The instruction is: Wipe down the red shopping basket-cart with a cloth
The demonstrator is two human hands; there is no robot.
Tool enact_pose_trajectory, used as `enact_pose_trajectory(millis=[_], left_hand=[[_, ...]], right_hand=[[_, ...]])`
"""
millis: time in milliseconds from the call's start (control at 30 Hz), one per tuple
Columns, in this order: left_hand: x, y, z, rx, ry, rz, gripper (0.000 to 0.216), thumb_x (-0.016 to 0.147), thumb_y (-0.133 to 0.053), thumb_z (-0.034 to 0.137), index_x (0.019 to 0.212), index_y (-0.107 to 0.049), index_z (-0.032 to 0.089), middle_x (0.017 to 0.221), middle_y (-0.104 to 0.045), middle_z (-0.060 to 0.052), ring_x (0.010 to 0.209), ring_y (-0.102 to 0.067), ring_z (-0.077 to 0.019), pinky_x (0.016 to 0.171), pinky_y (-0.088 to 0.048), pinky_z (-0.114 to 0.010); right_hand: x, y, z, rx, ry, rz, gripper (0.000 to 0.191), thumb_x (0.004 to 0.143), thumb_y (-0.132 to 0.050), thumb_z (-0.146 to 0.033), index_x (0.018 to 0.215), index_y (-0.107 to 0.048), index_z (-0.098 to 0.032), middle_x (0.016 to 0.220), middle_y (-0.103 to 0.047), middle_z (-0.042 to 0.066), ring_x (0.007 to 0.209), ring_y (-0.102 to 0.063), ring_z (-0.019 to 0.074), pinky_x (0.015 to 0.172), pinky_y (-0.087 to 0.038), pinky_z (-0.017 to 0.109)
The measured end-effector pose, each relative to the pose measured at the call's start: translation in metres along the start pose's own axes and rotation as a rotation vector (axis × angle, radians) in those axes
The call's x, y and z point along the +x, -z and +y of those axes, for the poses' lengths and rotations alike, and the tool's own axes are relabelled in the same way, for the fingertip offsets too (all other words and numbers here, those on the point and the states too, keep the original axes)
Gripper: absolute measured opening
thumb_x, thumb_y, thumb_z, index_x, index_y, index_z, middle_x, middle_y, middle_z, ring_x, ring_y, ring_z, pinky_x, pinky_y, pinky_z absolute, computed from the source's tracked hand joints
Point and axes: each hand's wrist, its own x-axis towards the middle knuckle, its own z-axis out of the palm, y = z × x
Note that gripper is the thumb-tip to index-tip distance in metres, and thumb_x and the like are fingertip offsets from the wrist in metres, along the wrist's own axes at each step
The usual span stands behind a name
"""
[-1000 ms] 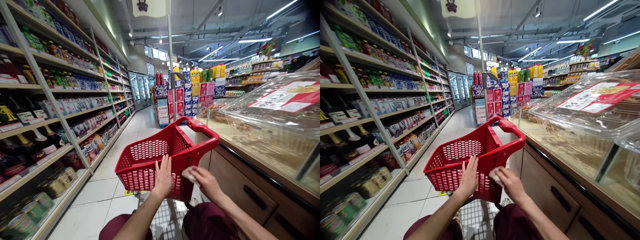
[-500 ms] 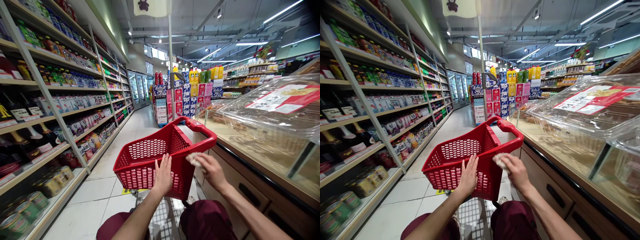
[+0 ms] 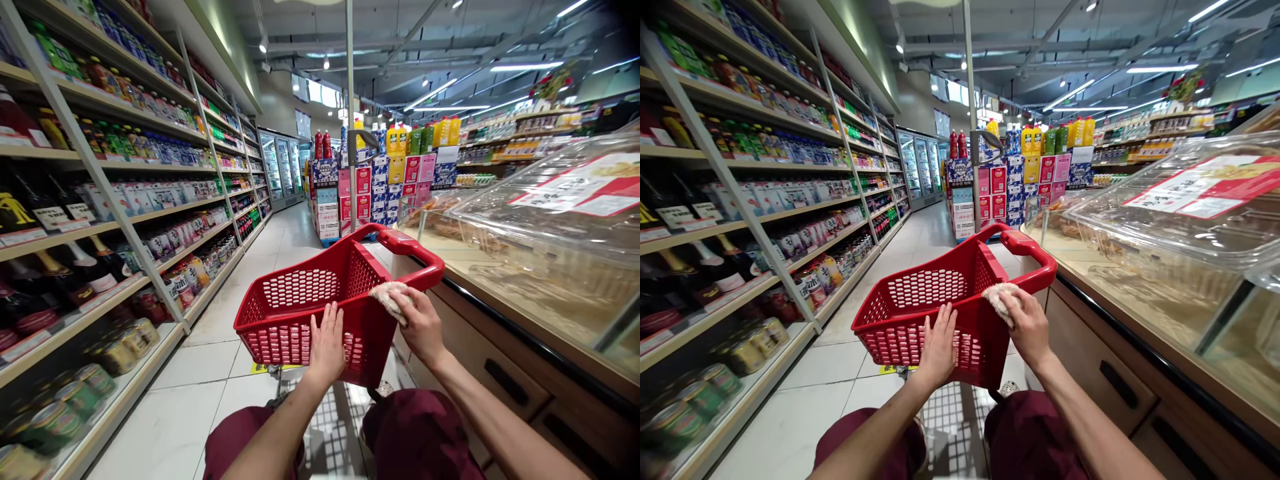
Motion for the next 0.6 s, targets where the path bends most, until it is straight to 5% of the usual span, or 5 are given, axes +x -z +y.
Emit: enact_pose_trajectory(millis=[200, 367, 600], left_hand=[[-0.012, -0.007, -0.008, -0.004, -0.008, 0.017, 0.077, 0.063, -0.036, 0.0, 0.137, -0.02, 0.009, 0.146, -0.016, -0.011, 0.135, -0.006, -0.0215, 0.107, -0.015, -0.053], [-0.016, -0.003, -0.025, 0.016, 0.051, 0.096, 0.074, 0.065, -0.035, -0.002, 0.137, -0.02, 0.008, 0.146, -0.019, -0.012, 0.135, -0.01, -0.0218, 0.107, -0.016, -0.053], [-0.032, -0.011, -0.054, 0.079, 0.088, 0.117, 0.071, 0.068, -0.037, 0.001, 0.137, -0.022, 0.011, 0.145, -0.023, -0.011, 0.135, -0.012, -0.0216, 0.107, -0.016, -0.051]], right_hand=[[-0.018, -0.014, -0.025, -0.011, 0.239, -0.235, 0.026, 0.085, -0.044, -0.016, 0.102, -0.063, -0.021, 0.1, -0.062, 0.008, 0.08, -0.056, 0.0154, 0.07, -0.044, 0.027], [0.004, -0.022, -0.037, -0.023, 0.14, -0.074, 0.03, 0.086, -0.043, -0.018, 0.11, -0.06, -0.023, 0.107, -0.059, 0.009, 0.09, -0.054, 0.0175, 0.077, -0.04, 0.029], [-0.005, -0.043, -0.077, 0.001, 0.32, -0.263, 0.023, 0.086, -0.044, -0.019, 0.101, -0.062, -0.022, 0.103, -0.061, 0.007, 0.079, -0.051, 0.0142, 0.069, -0.036, 0.027]])
